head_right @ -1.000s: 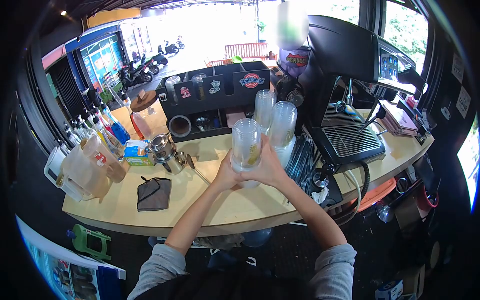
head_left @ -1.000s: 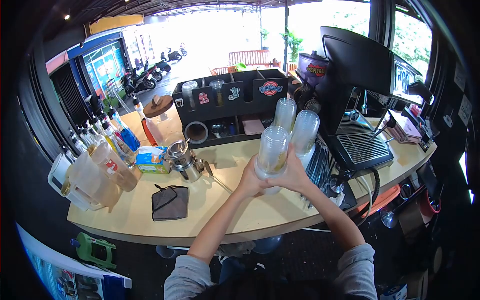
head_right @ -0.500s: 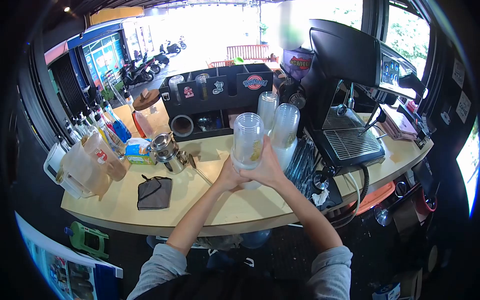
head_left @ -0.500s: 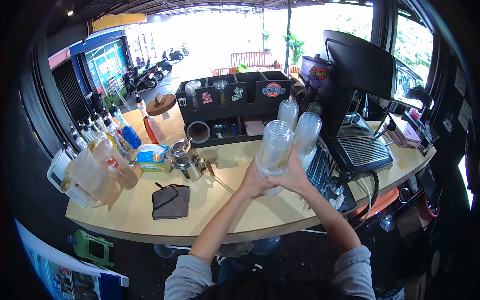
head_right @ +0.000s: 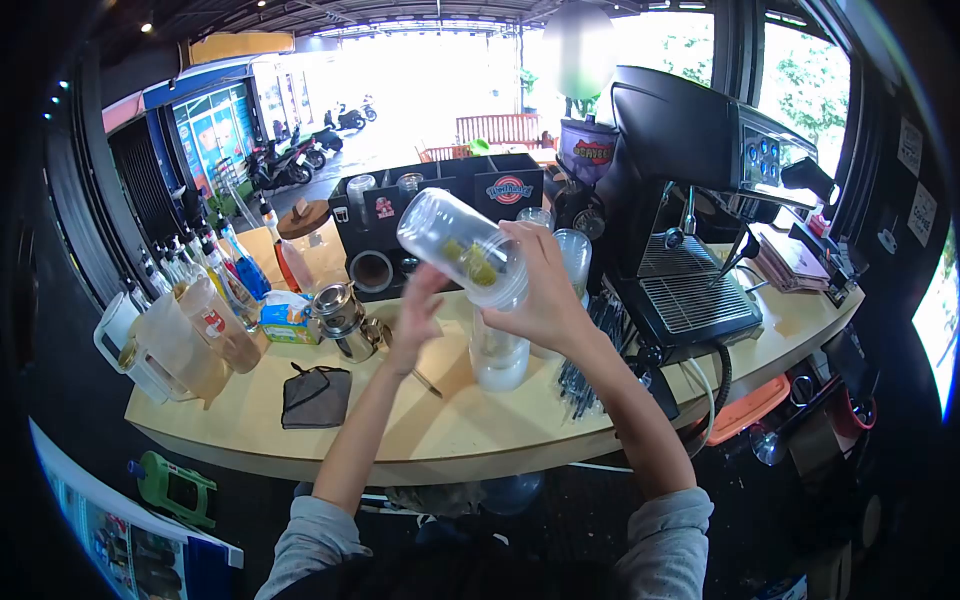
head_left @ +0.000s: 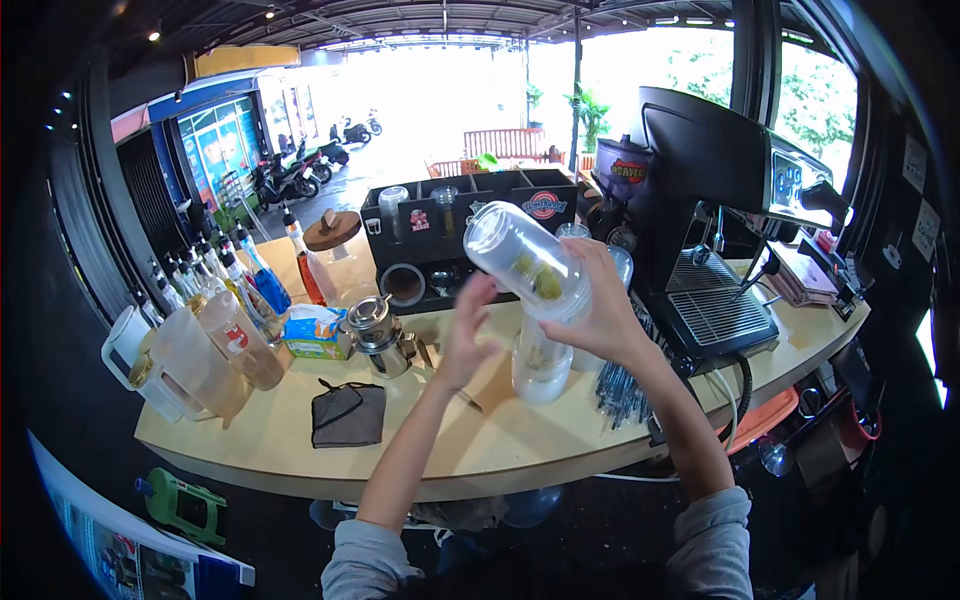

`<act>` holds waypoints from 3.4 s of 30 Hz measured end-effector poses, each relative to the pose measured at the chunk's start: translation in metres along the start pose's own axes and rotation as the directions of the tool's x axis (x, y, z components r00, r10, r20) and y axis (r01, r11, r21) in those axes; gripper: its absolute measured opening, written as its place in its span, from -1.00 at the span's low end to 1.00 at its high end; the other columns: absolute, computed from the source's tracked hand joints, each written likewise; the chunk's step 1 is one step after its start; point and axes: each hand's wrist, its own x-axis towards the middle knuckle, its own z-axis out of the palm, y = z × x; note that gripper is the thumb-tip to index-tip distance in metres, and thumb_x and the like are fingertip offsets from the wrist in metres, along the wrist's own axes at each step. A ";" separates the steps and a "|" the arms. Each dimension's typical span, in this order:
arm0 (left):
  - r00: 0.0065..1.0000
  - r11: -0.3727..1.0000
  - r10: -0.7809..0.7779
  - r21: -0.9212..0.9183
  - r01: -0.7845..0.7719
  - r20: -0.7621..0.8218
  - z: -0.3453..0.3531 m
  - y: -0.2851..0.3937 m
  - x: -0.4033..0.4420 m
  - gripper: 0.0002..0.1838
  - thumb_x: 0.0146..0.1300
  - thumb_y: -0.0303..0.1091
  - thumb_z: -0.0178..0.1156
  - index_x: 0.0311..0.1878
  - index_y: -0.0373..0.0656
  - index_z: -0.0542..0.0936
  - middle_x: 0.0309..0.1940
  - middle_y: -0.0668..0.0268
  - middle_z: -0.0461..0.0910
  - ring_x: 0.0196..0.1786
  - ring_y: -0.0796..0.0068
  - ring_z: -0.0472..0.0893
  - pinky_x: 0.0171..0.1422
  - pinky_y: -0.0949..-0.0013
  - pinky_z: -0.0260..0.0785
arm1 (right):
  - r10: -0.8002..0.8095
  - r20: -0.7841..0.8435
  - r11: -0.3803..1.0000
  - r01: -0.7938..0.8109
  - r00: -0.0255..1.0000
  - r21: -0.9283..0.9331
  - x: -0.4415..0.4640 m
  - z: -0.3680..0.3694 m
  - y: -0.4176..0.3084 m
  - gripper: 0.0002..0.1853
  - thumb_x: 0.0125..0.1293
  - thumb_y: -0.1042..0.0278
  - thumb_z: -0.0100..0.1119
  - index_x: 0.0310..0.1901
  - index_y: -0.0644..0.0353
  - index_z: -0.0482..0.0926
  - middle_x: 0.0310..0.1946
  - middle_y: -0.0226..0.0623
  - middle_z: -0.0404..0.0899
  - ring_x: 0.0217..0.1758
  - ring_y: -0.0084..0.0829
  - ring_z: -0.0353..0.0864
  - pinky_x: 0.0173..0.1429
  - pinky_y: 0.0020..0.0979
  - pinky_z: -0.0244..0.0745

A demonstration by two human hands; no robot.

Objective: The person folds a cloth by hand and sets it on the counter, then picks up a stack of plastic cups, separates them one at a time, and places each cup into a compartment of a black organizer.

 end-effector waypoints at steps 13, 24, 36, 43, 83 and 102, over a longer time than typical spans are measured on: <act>0.969 0.995 0.094 0.066 -0.081 -0.228 -0.033 0.102 -0.043 -0.23 0.00 -0.45 0.42 0.28 -0.16 0.23 0.07 0.27 0.40 0.17 0.44 0.43 0.23 0.40 0.35 | -0.073 0.134 0.925 0.017 0.988 0.380 -0.005 0.015 -0.044 -0.25 0.11 0.38 0.35 0.33 0.21 0.21 0.26 -0.10 0.31 0.21 -0.31 0.44 0.27 -0.31 0.36; 0.935 0.986 0.111 0.157 -0.060 -0.336 -0.034 0.096 -0.066 -0.26 -0.03 -0.51 0.45 0.22 -0.16 0.27 0.06 0.25 0.41 0.15 0.43 0.45 0.25 0.34 0.38 | 0.043 0.284 0.569 -0.257 0.958 0.781 -0.016 0.069 -0.034 -0.74 0.37 0.47 0.08 0.03 0.35 0.57 -0.15 -0.19 0.66 -0.06 -0.49 0.62 0.10 -0.47 0.50; 0.916 0.990 0.139 0.077 -0.118 -0.376 -0.068 0.112 -0.018 -0.13 -0.11 -0.50 0.49 0.26 -0.22 0.19 0.07 0.20 0.40 0.12 0.38 0.49 0.26 0.32 0.39 | 0.026 0.085 0.941 -0.053 0.996 0.335 0.025 0.056 -0.050 -0.41 0.00 0.29 0.43 0.08 0.20 0.43 -0.10 -0.22 0.44 -0.08 -0.30 0.54 -0.02 -0.31 0.48; 0.947 0.788 0.316 0.570 -0.232 -0.052 -0.075 0.127 0.054 0.05 -0.22 -0.41 0.57 0.33 -0.21 0.11 0.12 0.13 0.38 0.23 0.29 0.43 0.32 0.27 0.32 | -0.243 0.097 0.968 0.236 0.965 0.082 0.106 0.056 -0.065 -0.29 0.06 0.16 0.38 0.25 0.00 0.29 0.12 -0.15 0.33 0.11 -0.10 0.49 0.04 -0.20 0.50; 0.977 0.109 -0.148 0.984 -0.138 0.153 -0.157 0.040 0.155 -0.08 -0.02 0.07 0.36 0.34 -0.19 0.22 0.30 0.05 0.33 0.36 0.12 0.31 0.48 -0.06 -0.03 | 0.303 0.610 0.938 -0.118 0.732 -0.326 0.247 0.135 0.210 -0.22 -0.16 0.16 0.41 0.19 0.28 0.46 0.13 -0.03 0.51 0.21 -0.17 0.49 0.35 -0.30 0.31; 0.949 0.787 -0.010 0.588 -0.187 0.315 -0.002 0.040 0.065 -0.54 0.16 -0.30 0.31 0.09 -0.25 0.48 -0.07 0.16 0.54 0.05 0.33 0.56 0.19 0.29 0.36 | 0.040 -0.024 0.999 -0.041 0.999 -0.032 0.108 0.033 0.029 -0.83 0.19 0.35 0.28 -0.40 0.25 0.53 -0.58 -0.39 0.39 -0.56 -0.54 0.32 -0.41 -0.48 0.26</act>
